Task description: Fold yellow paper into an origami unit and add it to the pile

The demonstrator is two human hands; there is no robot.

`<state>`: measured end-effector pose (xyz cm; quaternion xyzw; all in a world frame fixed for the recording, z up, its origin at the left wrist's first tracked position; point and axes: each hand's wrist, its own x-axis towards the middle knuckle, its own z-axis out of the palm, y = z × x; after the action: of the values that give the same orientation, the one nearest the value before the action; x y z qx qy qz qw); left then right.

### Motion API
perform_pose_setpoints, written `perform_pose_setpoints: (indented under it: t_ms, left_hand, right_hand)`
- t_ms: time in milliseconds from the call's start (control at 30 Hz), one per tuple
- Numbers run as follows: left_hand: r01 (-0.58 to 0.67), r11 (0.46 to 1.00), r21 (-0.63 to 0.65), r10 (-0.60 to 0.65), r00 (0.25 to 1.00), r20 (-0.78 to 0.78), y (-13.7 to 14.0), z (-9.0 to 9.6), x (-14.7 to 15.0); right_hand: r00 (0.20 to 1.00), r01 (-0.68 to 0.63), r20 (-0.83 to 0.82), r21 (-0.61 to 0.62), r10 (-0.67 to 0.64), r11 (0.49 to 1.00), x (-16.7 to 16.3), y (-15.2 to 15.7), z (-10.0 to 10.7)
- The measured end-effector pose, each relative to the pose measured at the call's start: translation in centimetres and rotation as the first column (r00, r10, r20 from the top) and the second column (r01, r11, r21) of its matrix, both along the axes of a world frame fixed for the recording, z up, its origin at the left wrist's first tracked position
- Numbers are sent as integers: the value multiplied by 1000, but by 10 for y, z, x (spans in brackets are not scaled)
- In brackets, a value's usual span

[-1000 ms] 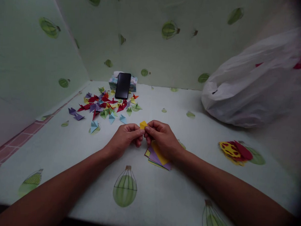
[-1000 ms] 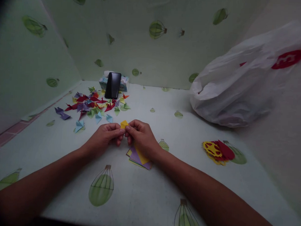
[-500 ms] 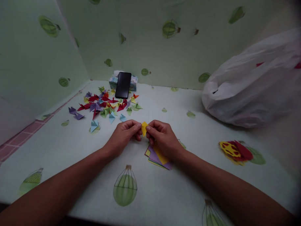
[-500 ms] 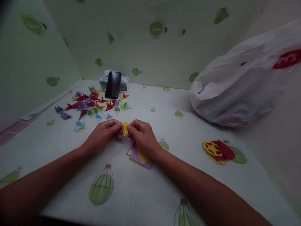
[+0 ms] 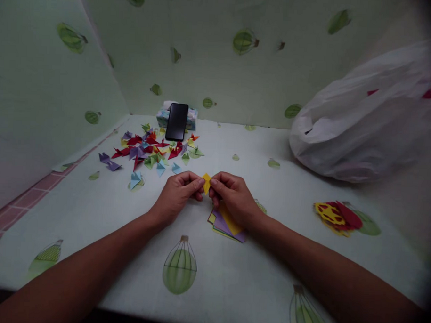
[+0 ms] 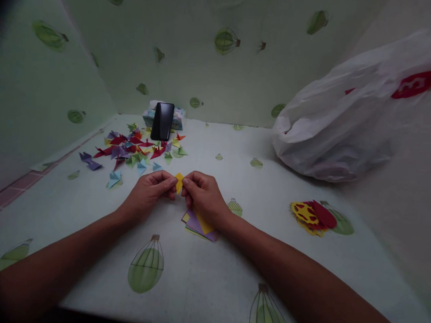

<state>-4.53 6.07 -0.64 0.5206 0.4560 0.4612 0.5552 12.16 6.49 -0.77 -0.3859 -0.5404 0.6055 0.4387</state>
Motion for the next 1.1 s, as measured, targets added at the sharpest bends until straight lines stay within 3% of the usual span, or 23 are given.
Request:
perform_pose_setpoints:
  t_ms: [300,1100]
  left_hand:
    - [-27,999,-37,31,995,98,0,1,2]
    - [-66,997,-26,69,992,108,-8,0,8]
  right_hand:
    - [994,-54,-93,-6,54,999,0,3,-3]
    - [985,-40,-172,-88,25,995,-4,1,-6]
